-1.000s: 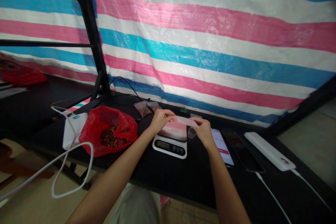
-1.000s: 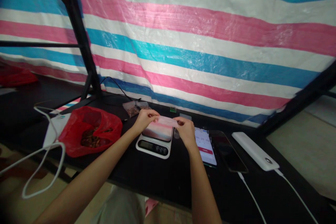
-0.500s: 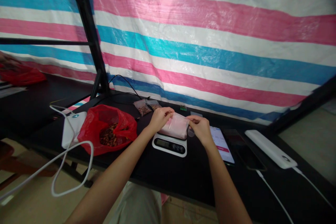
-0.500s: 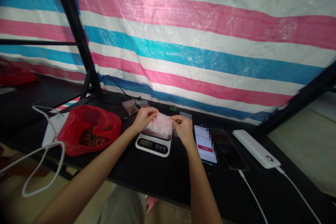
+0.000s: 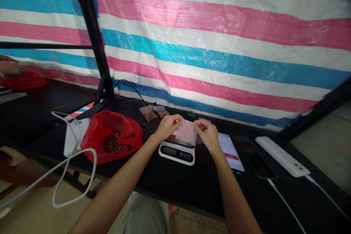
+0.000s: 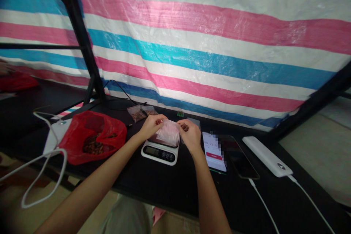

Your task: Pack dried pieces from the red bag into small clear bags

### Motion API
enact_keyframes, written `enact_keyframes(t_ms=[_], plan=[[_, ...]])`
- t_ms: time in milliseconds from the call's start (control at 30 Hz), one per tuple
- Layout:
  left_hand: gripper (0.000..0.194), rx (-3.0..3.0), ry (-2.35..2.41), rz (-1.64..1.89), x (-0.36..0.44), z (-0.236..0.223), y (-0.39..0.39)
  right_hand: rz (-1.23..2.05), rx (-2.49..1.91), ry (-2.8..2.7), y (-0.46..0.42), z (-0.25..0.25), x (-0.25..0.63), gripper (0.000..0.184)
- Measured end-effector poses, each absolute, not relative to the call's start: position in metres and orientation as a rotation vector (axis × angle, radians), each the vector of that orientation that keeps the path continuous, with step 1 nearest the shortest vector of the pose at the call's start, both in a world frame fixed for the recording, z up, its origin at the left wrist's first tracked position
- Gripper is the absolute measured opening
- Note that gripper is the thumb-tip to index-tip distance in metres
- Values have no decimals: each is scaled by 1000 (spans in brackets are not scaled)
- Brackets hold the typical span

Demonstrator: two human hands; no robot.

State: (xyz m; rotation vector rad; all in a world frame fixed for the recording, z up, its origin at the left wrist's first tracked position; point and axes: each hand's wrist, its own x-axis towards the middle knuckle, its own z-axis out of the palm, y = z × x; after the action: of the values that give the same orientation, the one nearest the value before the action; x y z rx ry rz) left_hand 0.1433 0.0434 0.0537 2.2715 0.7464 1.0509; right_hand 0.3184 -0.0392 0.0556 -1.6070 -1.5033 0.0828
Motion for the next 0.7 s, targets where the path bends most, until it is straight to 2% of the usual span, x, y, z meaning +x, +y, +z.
enact_keyframes(t_ms=[300, 700], plan=[[21, 2161, 608, 998, 145, 50, 44, 40, -1565, -1539, -37, 55, 320, 22], [19, 2230, 636, 1035, 146, 49, 42, 1, -1567, -1664, -38, 57, 315, 19]])
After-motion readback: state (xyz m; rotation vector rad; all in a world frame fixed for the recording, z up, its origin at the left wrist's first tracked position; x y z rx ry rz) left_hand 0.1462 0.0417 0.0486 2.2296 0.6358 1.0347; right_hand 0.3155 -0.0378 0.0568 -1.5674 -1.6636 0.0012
